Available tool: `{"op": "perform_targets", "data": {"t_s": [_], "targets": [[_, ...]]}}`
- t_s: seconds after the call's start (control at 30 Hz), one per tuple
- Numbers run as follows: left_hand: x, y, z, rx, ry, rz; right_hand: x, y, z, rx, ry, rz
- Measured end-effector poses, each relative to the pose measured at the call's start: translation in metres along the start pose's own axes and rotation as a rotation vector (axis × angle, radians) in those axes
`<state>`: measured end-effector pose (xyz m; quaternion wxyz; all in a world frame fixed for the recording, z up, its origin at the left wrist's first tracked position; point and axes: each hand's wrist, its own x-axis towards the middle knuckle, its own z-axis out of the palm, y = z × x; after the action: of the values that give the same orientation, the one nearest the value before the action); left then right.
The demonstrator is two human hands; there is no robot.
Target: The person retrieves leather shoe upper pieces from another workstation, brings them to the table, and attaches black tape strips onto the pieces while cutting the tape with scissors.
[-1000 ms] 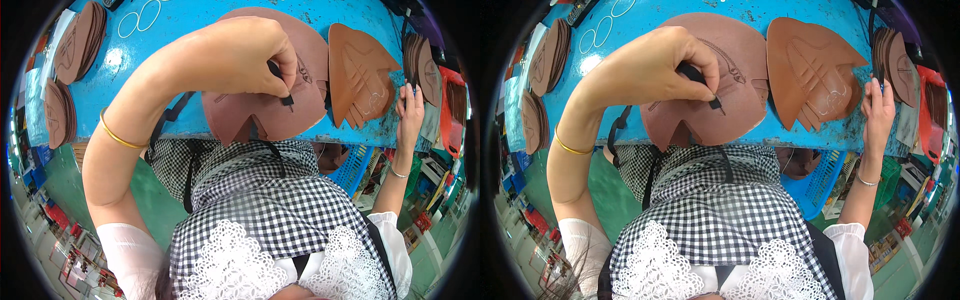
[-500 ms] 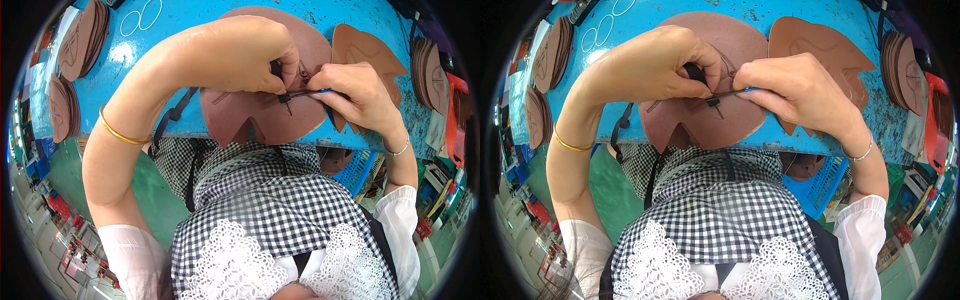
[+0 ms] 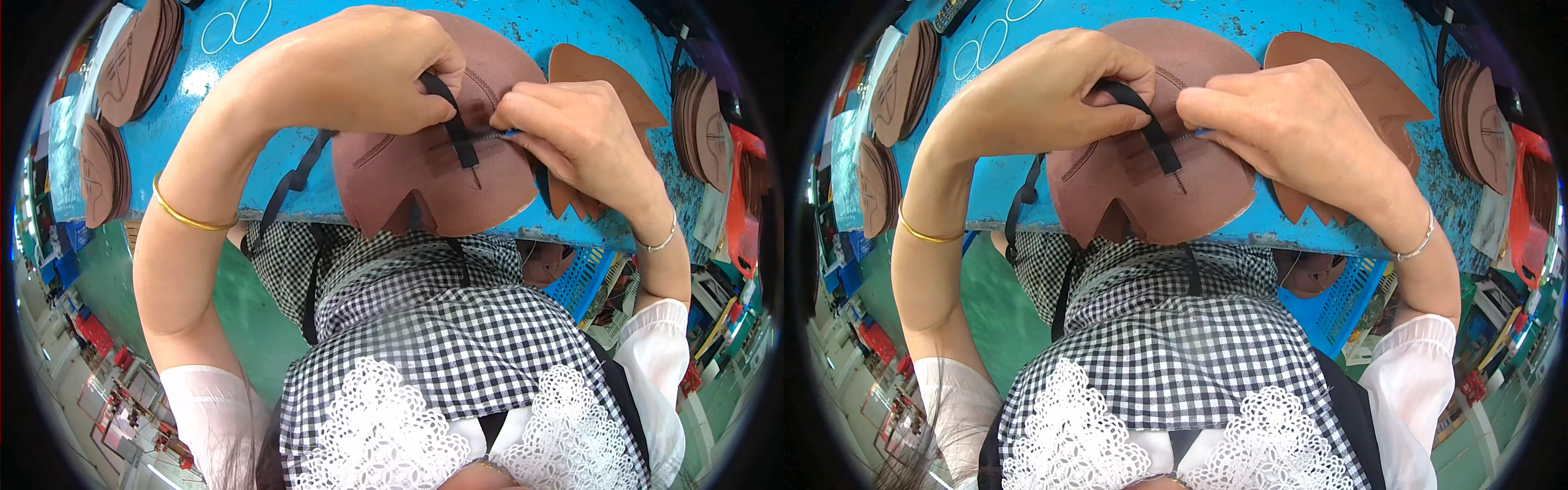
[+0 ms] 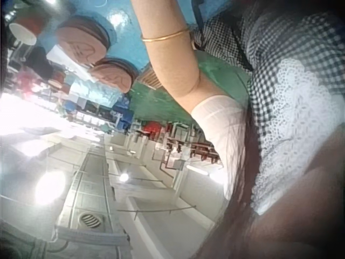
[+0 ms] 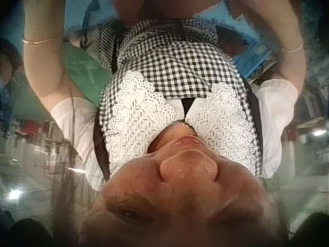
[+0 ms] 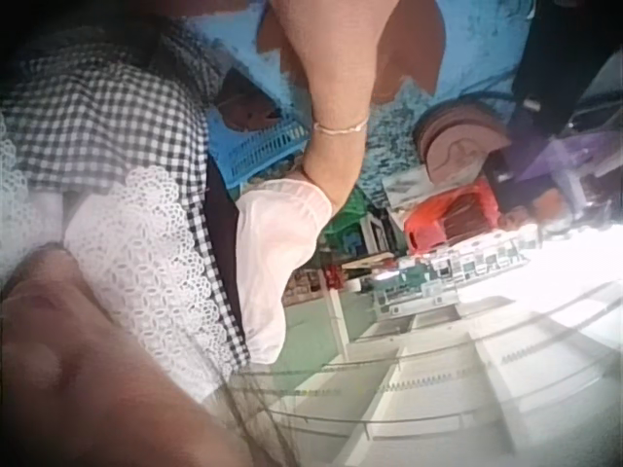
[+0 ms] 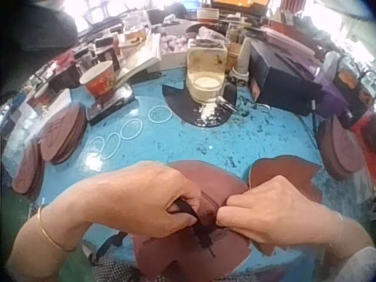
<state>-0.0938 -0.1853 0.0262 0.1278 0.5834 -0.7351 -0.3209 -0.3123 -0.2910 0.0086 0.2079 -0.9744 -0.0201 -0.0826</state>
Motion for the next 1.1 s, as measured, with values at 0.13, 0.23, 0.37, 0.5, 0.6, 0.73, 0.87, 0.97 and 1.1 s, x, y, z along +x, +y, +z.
{"op": "perform_targets", "data": {"t_s": [0.13,0.23,0.37,0.5,0.6,0.73,0.87,0.97,1.1], "targets": [[0.000,-0.005,-0.001,-0.023,-0.038,0.032,0.004,0.000,-0.004,-0.016,0.018,0.100],[-0.003,-0.007,-0.004,-0.065,-0.110,0.045,0.004,-0.001,-0.011,0.043,-0.017,0.209],[-0.003,-0.003,-0.007,-0.022,-0.139,0.034,0.013,0.004,-0.002,0.013,0.041,0.158],[-0.004,-0.007,-0.003,-0.118,-0.079,0.012,0.012,0.006,-0.005,0.064,0.004,0.220],[-0.005,-0.026,0.010,-0.249,0.057,0.066,0.008,-0.004,-0.015,0.096,0.038,0.239],[-0.014,-0.027,-0.003,-0.774,0.156,-0.071,0.008,-0.040,-0.002,-0.076,0.086,0.015],[-0.017,-0.004,-0.025,-0.826,0.335,-0.115,0.005,-0.074,0.036,-0.349,0.096,0.086],[-0.022,0.002,-0.031,-0.526,0.606,-0.122,0.006,-0.080,0.036,-0.485,-0.008,0.163],[-0.033,0.001,-0.045,-0.554,0.604,-0.008,0.009,-0.029,0.023,0.132,0.311,0.207]]}}
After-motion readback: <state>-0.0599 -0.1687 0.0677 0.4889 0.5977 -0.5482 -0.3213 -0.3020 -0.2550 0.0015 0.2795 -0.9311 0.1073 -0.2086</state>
